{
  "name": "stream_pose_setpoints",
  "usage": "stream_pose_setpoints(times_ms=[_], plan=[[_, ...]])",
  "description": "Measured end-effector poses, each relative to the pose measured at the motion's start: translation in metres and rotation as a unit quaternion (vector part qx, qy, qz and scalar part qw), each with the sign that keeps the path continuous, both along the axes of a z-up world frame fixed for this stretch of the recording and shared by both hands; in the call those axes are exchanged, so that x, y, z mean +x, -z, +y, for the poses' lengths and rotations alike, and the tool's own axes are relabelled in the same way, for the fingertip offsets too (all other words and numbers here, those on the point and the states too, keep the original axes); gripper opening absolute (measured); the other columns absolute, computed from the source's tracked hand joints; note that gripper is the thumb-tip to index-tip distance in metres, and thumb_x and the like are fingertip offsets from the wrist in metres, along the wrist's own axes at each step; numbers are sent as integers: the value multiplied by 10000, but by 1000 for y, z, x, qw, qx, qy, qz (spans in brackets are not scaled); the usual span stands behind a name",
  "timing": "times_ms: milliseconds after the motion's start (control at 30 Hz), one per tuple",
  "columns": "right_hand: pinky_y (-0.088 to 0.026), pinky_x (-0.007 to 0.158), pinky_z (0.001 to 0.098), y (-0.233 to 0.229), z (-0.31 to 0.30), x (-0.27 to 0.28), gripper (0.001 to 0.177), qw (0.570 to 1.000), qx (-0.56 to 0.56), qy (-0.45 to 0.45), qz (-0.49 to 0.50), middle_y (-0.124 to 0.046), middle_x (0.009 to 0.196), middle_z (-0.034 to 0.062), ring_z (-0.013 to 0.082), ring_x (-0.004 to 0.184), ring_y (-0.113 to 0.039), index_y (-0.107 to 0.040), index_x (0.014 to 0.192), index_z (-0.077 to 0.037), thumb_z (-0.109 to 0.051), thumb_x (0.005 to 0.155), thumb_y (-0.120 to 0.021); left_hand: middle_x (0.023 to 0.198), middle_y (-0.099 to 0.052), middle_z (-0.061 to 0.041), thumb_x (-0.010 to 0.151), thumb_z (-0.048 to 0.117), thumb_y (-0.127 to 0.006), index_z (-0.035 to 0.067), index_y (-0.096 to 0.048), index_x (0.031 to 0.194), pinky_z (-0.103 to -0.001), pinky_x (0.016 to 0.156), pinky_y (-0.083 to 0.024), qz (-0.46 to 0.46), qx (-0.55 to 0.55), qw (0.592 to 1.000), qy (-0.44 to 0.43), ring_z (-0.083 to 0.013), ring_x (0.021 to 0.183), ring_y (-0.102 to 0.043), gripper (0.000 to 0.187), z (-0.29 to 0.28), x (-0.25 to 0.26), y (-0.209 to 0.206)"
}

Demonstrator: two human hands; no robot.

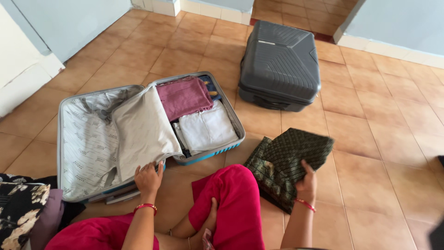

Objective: The person sits on the floor and removes folded clothes from an open suitcase, placing them into a growing pile on the floor. The person handles shirts, pants, and patterned garments one by one, stacking them neatly beside the suitcase.

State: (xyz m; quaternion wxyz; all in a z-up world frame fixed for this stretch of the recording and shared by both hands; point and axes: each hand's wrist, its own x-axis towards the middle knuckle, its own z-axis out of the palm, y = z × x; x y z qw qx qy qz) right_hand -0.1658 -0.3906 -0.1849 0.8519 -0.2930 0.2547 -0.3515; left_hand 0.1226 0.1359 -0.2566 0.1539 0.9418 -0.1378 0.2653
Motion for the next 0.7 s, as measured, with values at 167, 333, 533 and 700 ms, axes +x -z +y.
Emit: stream_pose_setpoints(times_ms=[167, 333, 533, 700], plan=[[-554, 966, 470, 43, 38, -20, 480, 972, 102, 47, 205, -693, 1244, 129, 326, 1077, -669, -623, 1319, -33, -158, 863, -706, 972, -788, -84, 1027, 536, -468, 135, -791, 1008, -442, 1111, -458, 58, 46, 997, -22, -243, 965, -745, 515, 1, 2, 4], [-554, 951, 434, 51, 38, -23, 507, 943, 90, 96, 304, -715, 1227, 165, 339, 1066, -687, -639, 1316, 27, -151, 861, -775, 952, -787, -93, 1033, 571, -427, 139, -789, 1008, -452, 1119, -443, 110, 66, 991, -28, -252, 976, -742, 564, 3, 4, 6], [-417, 1015, 569, 47, 46, -5, 552, 627, -413, 263, 606, -644, 1293, 190, 395, 1242, -525, -637, 1286, -43, -148, 768, -795, 949, -784, -107, 1022, 578, -429, 128, -786, 1001, -461, 1122, -437, 102, 61, 992, -36, -256, 978, -742, 575, 1, 5, 4], [-375, 1075, 546, 53, 82, 77, 369, 631, -601, 138, 470, -666, 1281, 149, 357, 1270, -531, -714, 1149, -114, -141, 787, -779, 958, -784, -113, 1002, 584, -442, 121, -781, 976, -480, 1114, -436, 97, 52, 994, -29, -261, 967, -739, 575, -1, 2, -1]])
